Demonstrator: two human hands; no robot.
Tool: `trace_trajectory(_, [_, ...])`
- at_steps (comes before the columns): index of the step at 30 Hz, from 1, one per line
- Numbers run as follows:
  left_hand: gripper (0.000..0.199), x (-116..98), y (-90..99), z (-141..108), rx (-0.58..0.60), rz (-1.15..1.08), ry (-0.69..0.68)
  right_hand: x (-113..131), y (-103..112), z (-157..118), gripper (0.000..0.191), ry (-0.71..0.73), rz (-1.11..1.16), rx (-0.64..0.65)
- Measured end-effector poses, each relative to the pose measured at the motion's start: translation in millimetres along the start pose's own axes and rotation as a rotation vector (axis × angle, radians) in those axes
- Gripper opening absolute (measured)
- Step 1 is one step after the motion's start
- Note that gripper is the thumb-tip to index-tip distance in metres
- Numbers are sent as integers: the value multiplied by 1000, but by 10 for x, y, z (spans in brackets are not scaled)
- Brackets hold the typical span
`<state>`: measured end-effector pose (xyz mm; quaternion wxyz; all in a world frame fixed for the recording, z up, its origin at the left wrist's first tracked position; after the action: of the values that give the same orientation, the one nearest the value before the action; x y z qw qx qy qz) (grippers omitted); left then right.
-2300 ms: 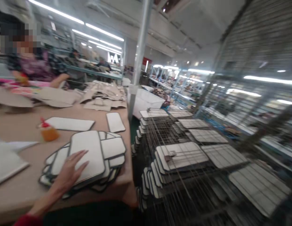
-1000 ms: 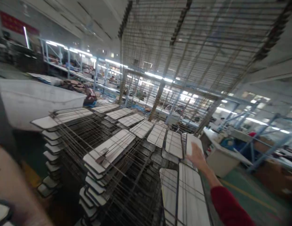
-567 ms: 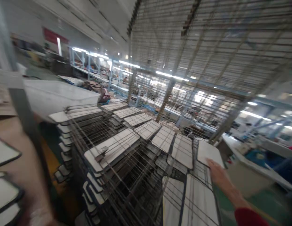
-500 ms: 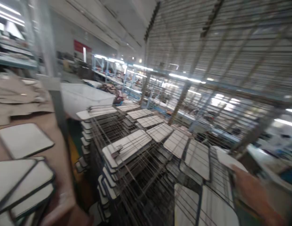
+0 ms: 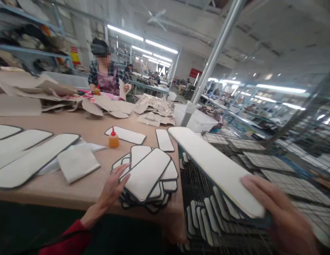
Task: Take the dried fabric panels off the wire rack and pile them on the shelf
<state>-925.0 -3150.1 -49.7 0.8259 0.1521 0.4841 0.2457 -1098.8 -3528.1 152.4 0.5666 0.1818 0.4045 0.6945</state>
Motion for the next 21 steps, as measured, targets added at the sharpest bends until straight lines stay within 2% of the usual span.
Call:
trace_trajectory(3, [41,157,487,-7,-142,21,-13,462,-566,496,47,224,96,-63])
trace_trajectory(4, [38,169,632,-2,-197,32,-32,564,-806,577,47,269,121,-84])
trace_trajectory(6, [34,125,812,36,-262,58,-117,717,-1366,627,46,323,141,-35])
trace_trajectory(7, [34,83,827,74,-259,78,-180,777,-1664,603,45,337,135,43])
trace_trajectory(9, [38,12,696,172,-163,125,-320,840,-2212,484,49,302,103,292])
trace_trajectory(11, [44,22,442,262,-25,161,-421,851,-2538,315,61,214,76,533])
trace_trajectory(13, [49,117,192,320,77,168,-454,854,-2560,182,71,110,85,658])
trace_trajectory(15, [50,250,19,338,124,134,-434,880,-2358,107,76,14,117,689])
trace_trajectory(17, [51,393,-92,317,165,81,-381,933,-2042,56,76,-79,159,693])
trace_trajectory(21, [55,718,-306,203,288,-3,-274,1160,-1263,-74,64,-178,202,623])
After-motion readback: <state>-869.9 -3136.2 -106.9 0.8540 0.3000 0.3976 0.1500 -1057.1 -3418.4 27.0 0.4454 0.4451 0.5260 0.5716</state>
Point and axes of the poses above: each hand's wrist, its own z-axis towards the middle knuckle, its own y-axis out of the back of the hand, x = y × z, the point moved 7 cm from there along z, towards the middle knuckle, and after that the axes turned 1 degree about y, right-handed, at the moved point
